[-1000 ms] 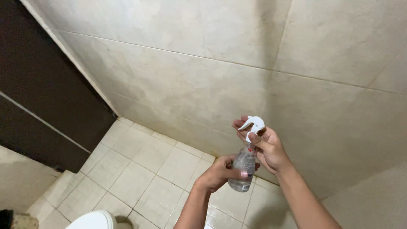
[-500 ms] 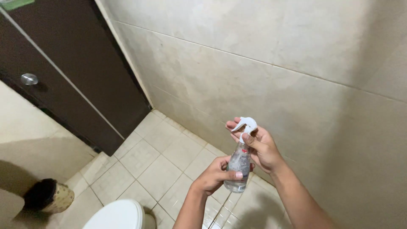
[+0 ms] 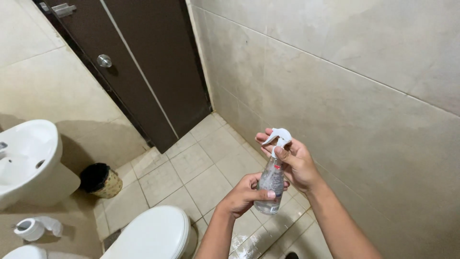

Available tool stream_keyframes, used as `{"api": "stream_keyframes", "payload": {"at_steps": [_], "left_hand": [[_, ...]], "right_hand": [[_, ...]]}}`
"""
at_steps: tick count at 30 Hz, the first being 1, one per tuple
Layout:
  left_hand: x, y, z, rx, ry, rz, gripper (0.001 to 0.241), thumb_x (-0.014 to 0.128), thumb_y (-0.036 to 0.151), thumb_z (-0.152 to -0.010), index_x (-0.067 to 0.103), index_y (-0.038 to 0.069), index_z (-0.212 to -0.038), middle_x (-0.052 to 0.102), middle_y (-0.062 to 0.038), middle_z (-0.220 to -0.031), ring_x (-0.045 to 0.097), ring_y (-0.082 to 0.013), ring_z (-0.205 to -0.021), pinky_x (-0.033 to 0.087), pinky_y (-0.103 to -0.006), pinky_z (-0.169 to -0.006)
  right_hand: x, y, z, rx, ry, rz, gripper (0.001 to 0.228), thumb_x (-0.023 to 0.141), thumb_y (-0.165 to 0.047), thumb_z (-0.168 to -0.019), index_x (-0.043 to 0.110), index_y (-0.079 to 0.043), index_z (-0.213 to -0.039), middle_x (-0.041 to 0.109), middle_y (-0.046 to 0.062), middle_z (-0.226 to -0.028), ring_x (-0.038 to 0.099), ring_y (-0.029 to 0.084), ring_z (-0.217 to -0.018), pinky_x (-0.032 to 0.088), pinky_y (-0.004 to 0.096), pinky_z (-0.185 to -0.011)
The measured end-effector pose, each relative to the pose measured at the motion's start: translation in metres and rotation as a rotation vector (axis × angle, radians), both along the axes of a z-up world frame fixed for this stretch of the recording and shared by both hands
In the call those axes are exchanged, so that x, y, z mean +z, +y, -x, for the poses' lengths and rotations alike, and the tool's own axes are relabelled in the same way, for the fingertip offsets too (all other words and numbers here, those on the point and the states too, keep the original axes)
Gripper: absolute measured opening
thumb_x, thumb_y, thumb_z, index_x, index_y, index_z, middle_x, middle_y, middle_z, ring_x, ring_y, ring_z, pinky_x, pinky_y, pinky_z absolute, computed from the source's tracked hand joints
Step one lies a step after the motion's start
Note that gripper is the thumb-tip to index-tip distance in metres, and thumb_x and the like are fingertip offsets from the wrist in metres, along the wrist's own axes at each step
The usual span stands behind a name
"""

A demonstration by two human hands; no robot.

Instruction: The person scrubs the tiled wall of a shower stall with a green and blue sponge. They then place the sponge on the toilet tank and pick up a spray bottle, spraying the cleaning solution onto the shower walls.

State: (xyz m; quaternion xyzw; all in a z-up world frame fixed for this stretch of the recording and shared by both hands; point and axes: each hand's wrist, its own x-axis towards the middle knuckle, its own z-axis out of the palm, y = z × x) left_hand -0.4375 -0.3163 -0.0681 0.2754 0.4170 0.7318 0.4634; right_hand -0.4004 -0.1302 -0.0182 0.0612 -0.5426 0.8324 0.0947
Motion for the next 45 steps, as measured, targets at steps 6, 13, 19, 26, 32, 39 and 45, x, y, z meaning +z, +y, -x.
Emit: {"api": "stream_keyframes", "payload": {"at_steps": [6, 13, 19, 26, 32, 39, 45], "left_hand": [[-0.004, -0.013, 0.04, 0.086, -0.039, 0.023, 0.055, 0.084, 0.018, -0.078, 0.068, -0.003, -0.126, 0.074, -0.009, -0.119, 0.069, -0.0165, -0.108, 0.054, -0.0333, -0.1], [0.001, -0.01, 0.109, 0.169, -0.037, 0.011, 0.056, 0.084, 0.017, -0.078, 0.068, -0.005, -0.127, 0.074, -0.009, -0.119, 0.069, -0.0165, -0.106, 0.054, -0.0334, -0.098], [0.006, 0.011, 0.175, 0.193, -0.062, 0.03, 0.054, 0.084, 0.016, -0.079, 0.067, -0.004, -0.126, 0.074, -0.009, -0.117, 0.069, -0.0166, -0.101, 0.055, -0.0346, -0.094], [0.006, 0.041, 0.245, 0.241, -0.052, -0.017, 0.056, 0.083, 0.016, -0.081, 0.066, -0.005, -0.129, 0.074, -0.011, -0.12, 0.069, -0.0169, -0.103, 0.055, -0.0338, -0.097], [-0.002, 0.04, 0.283, 0.278, -0.069, -0.015, 0.059, 0.084, 0.016, -0.079, 0.065, -0.006, -0.131, 0.073, -0.013, -0.123, 0.07, -0.0166, -0.106, 0.056, -0.0327, -0.098], [-0.014, 0.023, 0.329, 0.302, -0.115, -0.014, 0.06, 0.084, 0.015, -0.081, 0.064, -0.009, -0.132, 0.073, -0.016, -0.123, 0.069, -0.019, -0.1, 0.058, -0.0345, -0.093], [-0.015, -0.013, 0.387, 0.281, -0.115, -0.013, 0.063, 0.084, 0.017, -0.079, 0.062, -0.007, -0.133, 0.072, -0.015, -0.124, 0.07, -0.0192, -0.106, 0.057, -0.0356, -0.096]], "right_hand": [[-0.003, -0.011, 0.055, 0.095, -0.03, 0.019, 0.065, 0.067, -0.018, -0.095, 0.042, 0.007, -0.149, 0.057, 0.025, -0.146, 0.054, 0.032, -0.139, 0.041, 0.046, -0.119], [0.004, -0.008, 0.14, 0.176, -0.013, 0.026, 0.065, 0.067, -0.017, -0.095, 0.041, 0.007, -0.149, 0.056, 0.024, -0.147, 0.053, 0.031, -0.14, 0.041, 0.045, -0.12], [0.006, 0.014, 0.214, 0.222, -0.019, 0.034, 0.065, 0.068, -0.017, -0.095, 0.042, 0.006, -0.15, 0.055, 0.025, -0.147, 0.052, 0.032, -0.141, 0.04, 0.045, -0.121], [0.009, 0.045, 0.293, 0.29, 0.007, 0.015, 0.067, 0.069, -0.019, -0.095, 0.042, 0.007, -0.15, 0.055, 0.025, -0.148, 0.05, 0.034, -0.143, 0.037, 0.046, -0.123], [0.004, 0.04, 0.337, 0.335, -0.023, 0.049, 0.066, 0.068, -0.018, -0.095, 0.041, 0.006, -0.15, 0.054, 0.025, -0.149, 0.05, 0.033, -0.143, 0.037, 0.045, -0.123], [-0.01, 0.024, 0.39, 0.368, -0.03, 0.047, 0.064, 0.066, -0.016, -0.096, 0.041, 0.007, -0.151, 0.054, 0.027, -0.149, 0.05, 0.033, -0.143, 0.038, 0.044, -0.122], [-0.02, -0.013, 0.447, 0.339, -0.027, 0.079, 0.063, 0.065, -0.014, -0.096, 0.04, 0.007, -0.15, 0.053, 0.027, -0.148, 0.05, 0.035, -0.143, 0.039, 0.046, -0.122]]}}
